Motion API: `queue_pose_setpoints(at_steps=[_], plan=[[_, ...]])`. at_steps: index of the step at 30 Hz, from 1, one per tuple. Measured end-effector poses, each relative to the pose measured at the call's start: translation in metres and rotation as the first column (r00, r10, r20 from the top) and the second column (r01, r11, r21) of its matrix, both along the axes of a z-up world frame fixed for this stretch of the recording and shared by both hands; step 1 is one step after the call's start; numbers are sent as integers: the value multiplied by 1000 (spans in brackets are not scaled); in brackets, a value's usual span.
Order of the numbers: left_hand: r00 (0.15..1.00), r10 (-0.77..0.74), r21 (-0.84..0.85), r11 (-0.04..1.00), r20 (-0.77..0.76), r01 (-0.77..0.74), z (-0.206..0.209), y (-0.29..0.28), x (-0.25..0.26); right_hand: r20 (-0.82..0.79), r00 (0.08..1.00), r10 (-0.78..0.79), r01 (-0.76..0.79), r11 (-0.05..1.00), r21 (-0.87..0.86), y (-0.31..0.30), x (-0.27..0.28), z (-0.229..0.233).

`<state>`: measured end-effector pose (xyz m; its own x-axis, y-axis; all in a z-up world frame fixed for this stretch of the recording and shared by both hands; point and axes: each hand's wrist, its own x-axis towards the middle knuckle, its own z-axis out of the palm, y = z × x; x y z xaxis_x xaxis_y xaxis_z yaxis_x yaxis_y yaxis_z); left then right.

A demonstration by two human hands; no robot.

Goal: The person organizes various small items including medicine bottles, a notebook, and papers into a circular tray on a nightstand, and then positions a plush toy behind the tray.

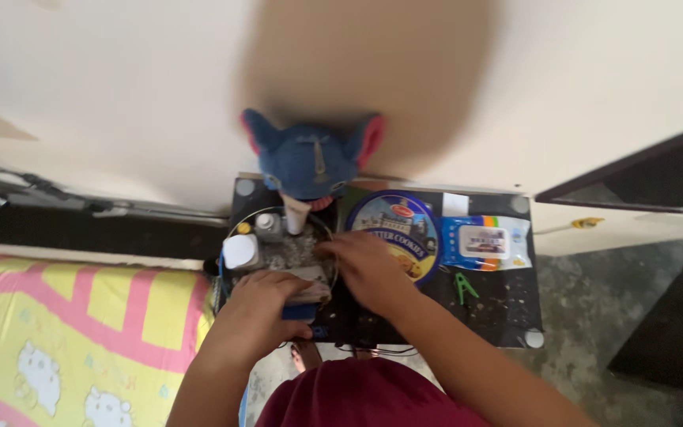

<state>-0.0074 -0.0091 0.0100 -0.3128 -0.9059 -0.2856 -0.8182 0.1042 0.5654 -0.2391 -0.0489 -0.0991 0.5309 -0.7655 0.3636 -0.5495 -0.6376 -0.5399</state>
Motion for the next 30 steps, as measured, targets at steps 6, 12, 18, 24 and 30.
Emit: queue_pose_setpoints(at_steps=[6,12,18,24,30], plan=[[990,-85,-15,996,-115,84,0,-15,-28,-117,743,-659,669,740,73,5,-173,-32],[984,-86,-12,996,-157,85,0,-19,-61,-682,580,-446,715,680,164,-41,-241,-8],[989,-69,-42,997,-133,64,-4,-14,-72,-857,458,-236,757,610,236,-53,-247,9],[979,51,-151,985,-195,-81,-11,-4,-48,-593,689,-417,721,477,503,-32,-288,11],[829,491,-104,841,-268,-531,-6,2,-11,-535,693,-484,714,356,602,-30,-220,102]])
